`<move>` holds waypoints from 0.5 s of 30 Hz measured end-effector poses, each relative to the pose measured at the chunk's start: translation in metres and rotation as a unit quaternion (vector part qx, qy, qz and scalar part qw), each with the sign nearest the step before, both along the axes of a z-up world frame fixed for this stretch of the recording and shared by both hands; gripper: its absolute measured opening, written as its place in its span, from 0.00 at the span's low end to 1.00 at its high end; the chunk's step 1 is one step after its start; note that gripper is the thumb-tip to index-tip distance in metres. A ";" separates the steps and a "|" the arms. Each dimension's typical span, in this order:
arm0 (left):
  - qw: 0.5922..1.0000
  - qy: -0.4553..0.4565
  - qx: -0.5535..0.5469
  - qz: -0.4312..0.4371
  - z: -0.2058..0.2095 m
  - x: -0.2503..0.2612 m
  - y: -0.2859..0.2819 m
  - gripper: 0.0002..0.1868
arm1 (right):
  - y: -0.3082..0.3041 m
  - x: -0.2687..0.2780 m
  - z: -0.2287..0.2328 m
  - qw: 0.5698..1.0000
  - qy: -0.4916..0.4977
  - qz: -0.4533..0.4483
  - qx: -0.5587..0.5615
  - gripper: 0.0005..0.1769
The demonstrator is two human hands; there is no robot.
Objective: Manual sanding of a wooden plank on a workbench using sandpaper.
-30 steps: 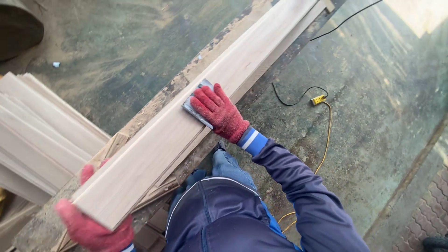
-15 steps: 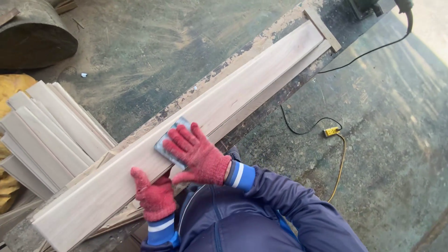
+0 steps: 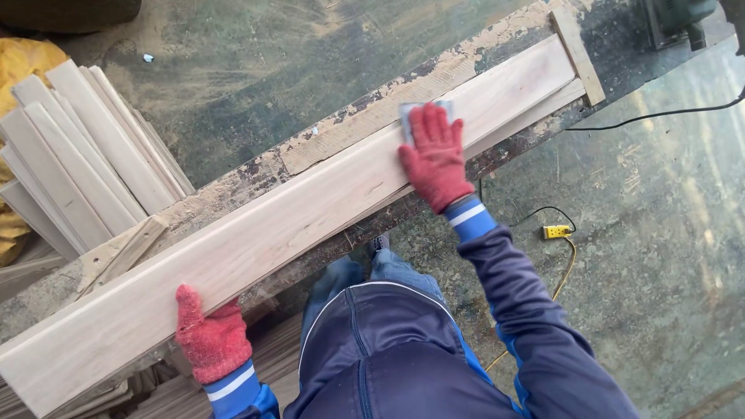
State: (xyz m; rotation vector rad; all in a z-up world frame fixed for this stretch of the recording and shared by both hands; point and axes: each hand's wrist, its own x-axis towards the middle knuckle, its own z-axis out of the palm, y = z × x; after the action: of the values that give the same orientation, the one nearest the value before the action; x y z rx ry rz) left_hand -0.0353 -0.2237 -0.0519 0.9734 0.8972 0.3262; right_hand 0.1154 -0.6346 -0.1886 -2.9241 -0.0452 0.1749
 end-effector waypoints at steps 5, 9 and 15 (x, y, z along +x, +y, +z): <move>1.000 -0.017 0.001 -0.026 0.007 0.007 0.002 0.43 | 0.108 -0.061 0.071 0.972 -0.134 0.167 0.098 0.40; 0.998 -0.037 -0.034 -0.039 0.007 0.008 0.004 0.41 | 0.062 -0.056 0.038 0.965 -0.195 0.168 0.057 0.33; 0.999 0.005 -0.028 -0.047 -0.001 0.007 0.011 0.39 | -0.002 -0.064 0.009 0.990 -0.124 -0.033 0.066 0.39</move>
State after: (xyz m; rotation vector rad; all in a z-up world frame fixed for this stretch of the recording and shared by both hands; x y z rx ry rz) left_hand -0.0282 -0.2131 -0.0531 0.9634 0.8627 0.2164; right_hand 0.0510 -0.6365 -0.1799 -2.7924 0.0027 -0.1952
